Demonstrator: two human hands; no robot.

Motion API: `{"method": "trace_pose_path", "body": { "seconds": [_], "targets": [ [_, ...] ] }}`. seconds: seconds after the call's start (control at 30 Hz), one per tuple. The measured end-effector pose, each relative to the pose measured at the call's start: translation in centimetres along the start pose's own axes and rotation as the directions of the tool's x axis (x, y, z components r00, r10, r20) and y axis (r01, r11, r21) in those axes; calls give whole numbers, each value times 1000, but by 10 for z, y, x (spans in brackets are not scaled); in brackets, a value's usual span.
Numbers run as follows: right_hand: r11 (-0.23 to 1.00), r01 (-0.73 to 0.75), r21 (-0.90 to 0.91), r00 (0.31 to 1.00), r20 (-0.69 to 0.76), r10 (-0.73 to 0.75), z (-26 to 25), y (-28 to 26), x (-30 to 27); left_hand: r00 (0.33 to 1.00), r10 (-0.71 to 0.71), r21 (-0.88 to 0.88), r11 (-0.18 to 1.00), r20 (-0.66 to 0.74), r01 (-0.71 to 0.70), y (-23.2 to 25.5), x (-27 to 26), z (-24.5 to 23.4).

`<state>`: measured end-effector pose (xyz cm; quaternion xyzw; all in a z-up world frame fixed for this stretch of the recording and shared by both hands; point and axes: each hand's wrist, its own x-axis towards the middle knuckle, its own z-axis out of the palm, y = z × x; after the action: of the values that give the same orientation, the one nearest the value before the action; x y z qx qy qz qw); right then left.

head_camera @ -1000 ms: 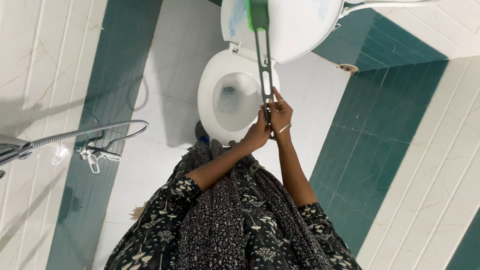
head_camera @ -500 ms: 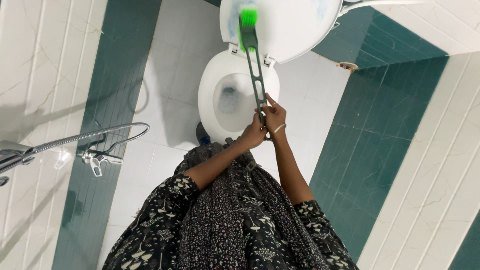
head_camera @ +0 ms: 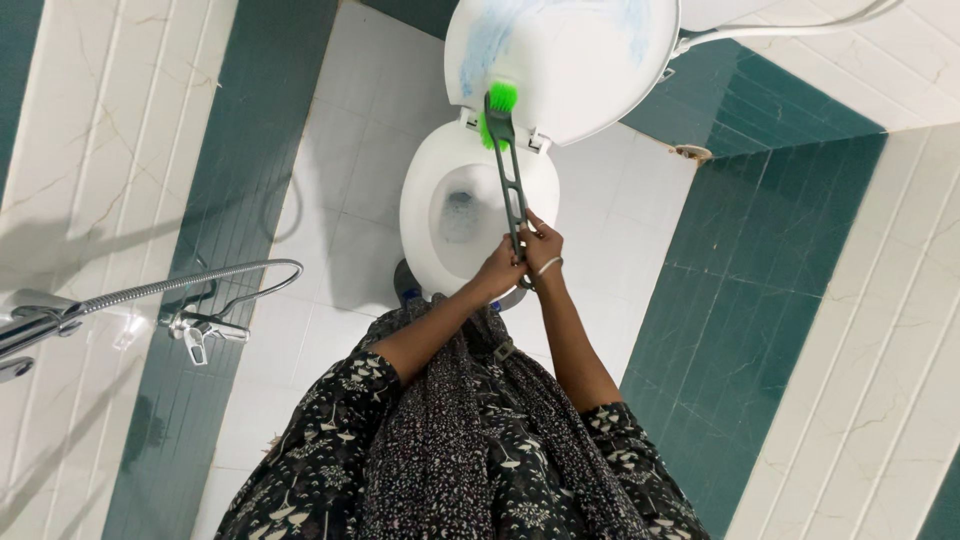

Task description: The person cleans the inside of a toilet bowl using a long-handled brush, scrubs the underside of the toilet seat, and rinses the bowl with water from a handheld bidet sprayer.

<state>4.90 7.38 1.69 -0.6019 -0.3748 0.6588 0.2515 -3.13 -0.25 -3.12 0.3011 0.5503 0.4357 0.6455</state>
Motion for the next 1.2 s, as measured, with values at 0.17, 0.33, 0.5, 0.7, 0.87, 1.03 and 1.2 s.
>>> {"method": "trace_pose_path", "body": {
  "seconds": [0.17, 0.33, 0.5, 0.7, 0.87, 1.03, 1.2],
  "targets": [
    [962, 257, 95, 966, -26, -255, -21, -54, -53, 992, 117, 285, 953, -38, -101, 72, -45, 38],
    [984, 154, 85, 988, -20, -153, -18, -41, -40, 1000, 7, 298, 954, 5, -8, 47, -24, 27],
    [990, -102, 98, 995, 34, 99, -9, 20, 8, 1000, -25, -99, 995, 16, 26, -36, 21, 6],
    [976, 218, -18, 974, -58, -218, -28, -35, -46, 996, 87, 180, 980, -15, -83, 35, -24, 34],
    [923, 357, 144, 931, -135, -339, -34, -69, -73, 993, 107, 337, 934, 57, -120, 98, -45, 54],
    [997, 74, -10, 987, -140, -75, -32, 6, -30, 992, -113, 326, 941, 65, 86, 29, -18, 29],
    [999, 8, -41, 998, -62, -10, -29, 30, 8, 982, -182, -59, 981, 42, 185, -28, 22, 21]
  ]
}}
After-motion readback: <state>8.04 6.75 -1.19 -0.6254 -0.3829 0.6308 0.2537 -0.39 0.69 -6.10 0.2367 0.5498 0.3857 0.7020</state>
